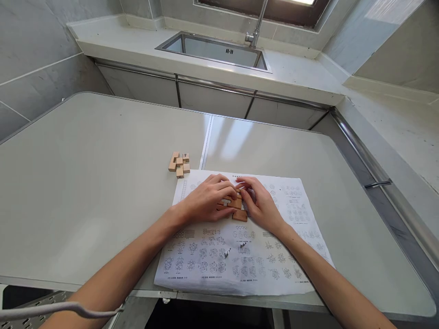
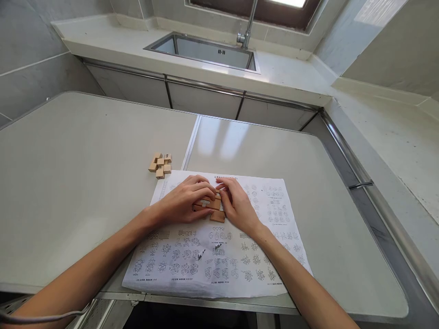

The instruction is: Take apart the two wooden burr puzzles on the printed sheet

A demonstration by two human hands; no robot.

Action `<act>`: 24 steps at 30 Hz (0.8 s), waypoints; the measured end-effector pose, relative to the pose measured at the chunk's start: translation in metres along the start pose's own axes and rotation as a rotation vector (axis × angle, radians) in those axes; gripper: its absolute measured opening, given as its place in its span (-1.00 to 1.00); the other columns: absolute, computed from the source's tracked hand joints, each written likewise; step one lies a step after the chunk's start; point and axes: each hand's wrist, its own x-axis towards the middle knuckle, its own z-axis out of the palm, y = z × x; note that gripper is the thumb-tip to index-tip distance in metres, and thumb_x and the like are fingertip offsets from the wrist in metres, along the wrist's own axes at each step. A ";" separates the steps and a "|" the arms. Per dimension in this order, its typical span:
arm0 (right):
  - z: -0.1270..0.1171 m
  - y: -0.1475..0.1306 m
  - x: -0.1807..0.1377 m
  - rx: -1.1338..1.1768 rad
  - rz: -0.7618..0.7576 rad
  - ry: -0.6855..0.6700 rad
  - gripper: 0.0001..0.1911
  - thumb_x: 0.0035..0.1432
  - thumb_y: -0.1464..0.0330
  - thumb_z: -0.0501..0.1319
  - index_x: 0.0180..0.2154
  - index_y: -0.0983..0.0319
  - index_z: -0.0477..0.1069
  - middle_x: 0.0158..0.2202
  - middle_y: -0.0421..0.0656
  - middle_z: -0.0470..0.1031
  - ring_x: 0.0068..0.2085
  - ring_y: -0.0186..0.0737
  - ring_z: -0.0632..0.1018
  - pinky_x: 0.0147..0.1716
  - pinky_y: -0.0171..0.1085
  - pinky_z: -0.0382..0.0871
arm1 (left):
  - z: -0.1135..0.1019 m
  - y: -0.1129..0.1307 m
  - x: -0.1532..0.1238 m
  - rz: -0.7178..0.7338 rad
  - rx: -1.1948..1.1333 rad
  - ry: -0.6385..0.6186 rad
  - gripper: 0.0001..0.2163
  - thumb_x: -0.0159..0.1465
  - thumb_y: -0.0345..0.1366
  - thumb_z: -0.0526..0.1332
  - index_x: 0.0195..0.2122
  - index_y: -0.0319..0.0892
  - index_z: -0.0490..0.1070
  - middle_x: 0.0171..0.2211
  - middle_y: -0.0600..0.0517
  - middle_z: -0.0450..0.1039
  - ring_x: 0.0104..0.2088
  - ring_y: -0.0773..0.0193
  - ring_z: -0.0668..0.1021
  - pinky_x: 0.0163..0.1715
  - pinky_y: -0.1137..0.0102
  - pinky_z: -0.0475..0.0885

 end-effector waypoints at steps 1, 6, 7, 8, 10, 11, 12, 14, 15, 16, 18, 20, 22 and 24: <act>0.000 0.000 0.000 -0.008 -0.002 0.005 -0.72 0.51 0.29 0.06 0.17 0.04 0.36 0.08 -0.03 0.48 0.04 -0.04 0.58 0.07 0.05 0.53 | -0.001 0.000 0.000 -0.001 0.013 0.006 -0.86 0.36 -0.21 0.30 -0.10 -0.09 0.46 -0.05 -0.07 0.58 0.09 0.03 0.48 0.14 0.11 0.43; -0.001 0.000 0.001 -0.074 -0.010 0.069 -0.74 0.49 0.31 0.07 0.13 0.08 0.38 0.06 -0.02 0.49 0.06 -0.02 0.56 0.07 0.04 0.51 | -0.005 -0.002 0.001 -0.030 0.083 0.037 -0.88 0.35 -0.23 0.31 -0.16 -0.11 0.45 -0.11 -0.05 0.56 0.03 0.07 0.50 0.10 0.15 0.42; -0.001 0.000 0.001 -0.083 -0.004 0.084 -0.74 0.48 0.32 0.08 0.12 0.09 0.38 0.05 -0.02 0.50 0.06 -0.02 0.55 0.07 0.04 0.50 | -0.006 -0.003 0.000 -0.039 0.095 0.044 -0.89 0.35 -0.23 0.31 -0.17 -0.11 0.44 -0.12 -0.04 0.56 0.03 0.07 0.50 0.10 0.14 0.41; -0.001 0.000 0.001 -0.090 0.003 0.099 -0.75 0.47 0.32 0.09 0.12 0.10 0.38 0.05 -0.02 0.51 0.05 -0.02 0.55 0.06 0.04 0.50 | -0.007 -0.004 0.000 -0.050 0.107 0.049 -0.89 0.35 -0.23 0.31 -0.18 -0.11 0.44 -0.12 -0.03 0.56 0.04 0.06 0.49 0.10 0.14 0.41; -0.001 0.000 0.001 -0.099 0.020 0.117 -0.76 0.45 0.32 0.11 0.10 0.11 0.38 0.04 -0.02 0.51 0.03 -0.02 0.55 0.07 0.04 0.49 | -0.009 -0.007 -0.001 -0.079 0.135 0.059 -0.87 0.35 -0.20 0.31 -0.17 -0.11 0.44 -0.12 -0.03 0.56 0.04 0.04 0.49 0.10 0.12 0.39; -0.002 0.000 0.002 -0.100 0.027 0.123 -0.76 0.45 0.32 0.12 0.09 0.11 0.39 0.04 -0.02 0.52 0.03 -0.02 0.55 0.07 0.04 0.49 | -0.010 -0.009 -0.001 -0.095 0.151 0.063 -0.86 0.35 -0.19 0.31 -0.17 -0.11 0.45 -0.12 -0.03 0.56 0.04 0.04 0.49 0.09 0.11 0.39; -0.002 0.000 0.002 -0.100 0.033 0.125 -0.77 0.44 0.32 0.12 0.09 0.11 0.39 0.04 -0.02 0.52 0.02 -0.02 0.55 0.07 0.04 0.48 | -0.011 -0.011 -0.002 -0.114 0.169 0.068 -0.84 0.34 -0.18 0.32 -0.16 -0.12 0.45 -0.12 -0.04 0.56 0.03 0.03 0.49 0.09 0.10 0.38; -0.002 0.000 0.002 -0.100 0.041 0.125 -0.77 0.44 0.34 0.11 0.08 0.12 0.39 0.03 -0.03 0.52 0.01 -0.03 0.55 0.06 0.04 0.48 | -0.014 -0.013 -0.002 -0.151 0.207 0.074 -0.82 0.34 -0.15 0.33 -0.17 -0.12 0.45 -0.13 -0.05 0.55 0.02 0.01 0.48 0.07 0.10 0.38; -0.002 0.000 0.001 -0.101 0.043 0.124 -0.77 0.44 0.34 0.11 0.07 0.12 0.39 0.03 -0.03 0.52 0.01 -0.03 0.56 0.05 0.04 0.49 | -0.015 -0.014 -0.002 -0.168 0.227 0.075 -0.81 0.33 -0.14 0.33 -0.18 -0.13 0.45 -0.14 -0.05 0.54 0.02 0.01 0.48 0.06 0.10 0.38; -0.002 0.000 0.001 -0.103 0.045 0.122 -0.77 0.44 0.34 0.11 0.07 0.11 0.40 0.03 -0.03 0.52 0.01 -0.03 0.56 0.05 0.03 0.49 | -0.016 -0.014 -0.002 -0.183 0.246 0.074 -0.81 0.33 -0.13 0.32 -0.19 -0.13 0.46 -0.15 -0.06 0.53 0.01 0.00 0.48 0.05 0.10 0.38; -0.002 0.001 0.001 -0.104 0.046 0.113 -0.76 0.44 0.33 0.11 0.08 0.11 0.39 0.03 -0.03 0.52 0.01 -0.03 0.56 0.04 0.02 0.49 | -0.019 -0.014 -0.002 -0.201 0.282 0.074 -0.80 0.33 -0.11 0.31 -0.20 -0.14 0.46 -0.17 -0.07 0.52 -0.01 0.00 0.47 0.05 0.09 0.37; -0.002 0.001 0.001 -0.098 0.045 0.108 -0.76 0.44 0.32 0.11 0.09 0.11 0.39 0.03 -0.02 0.52 0.03 -0.02 0.56 0.04 0.02 0.50 | -0.021 -0.013 -0.001 -0.211 0.316 0.076 -0.79 0.33 -0.10 0.30 -0.21 -0.14 0.45 -0.18 -0.09 0.51 -0.02 -0.01 0.47 0.05 0.08 0.37; -0.002 0.002 0.001 -0.095 0.040 0.107 -0.76 0.44 0.32 0.11 0.09 0.11 0.39 0.03 -0.02 0.52 0.04 -0.02 0.56 0.04 0.02 0.49 | -0.023 -0.012 -0.001 -0.224 0.347 0.082 -0.79 0.32 -0.10 0.30 -0.23 -0.15 0.45 -0.19 -0.09 0.51 -0.03 -0.02 0.48 0.05 0.07 0.37; -0.003 0.001 0.001 -0.103 0.037 0.108 -0.77 0.44 0.33 0.11 0.08 0.11 0.39 0.03 -0.03 0.52 0.03 -0.03 0.56 0.03 0.02 0.50 | -0.025 -0.012 -0.002 -0.236 0.376 0.095 -0.78 0.31 -0.10 0.31 -0.24 -0.15 0.45 -0.19 -0.10 0.52 -0.04 -0.03 0.48 0.04 0.06 0.38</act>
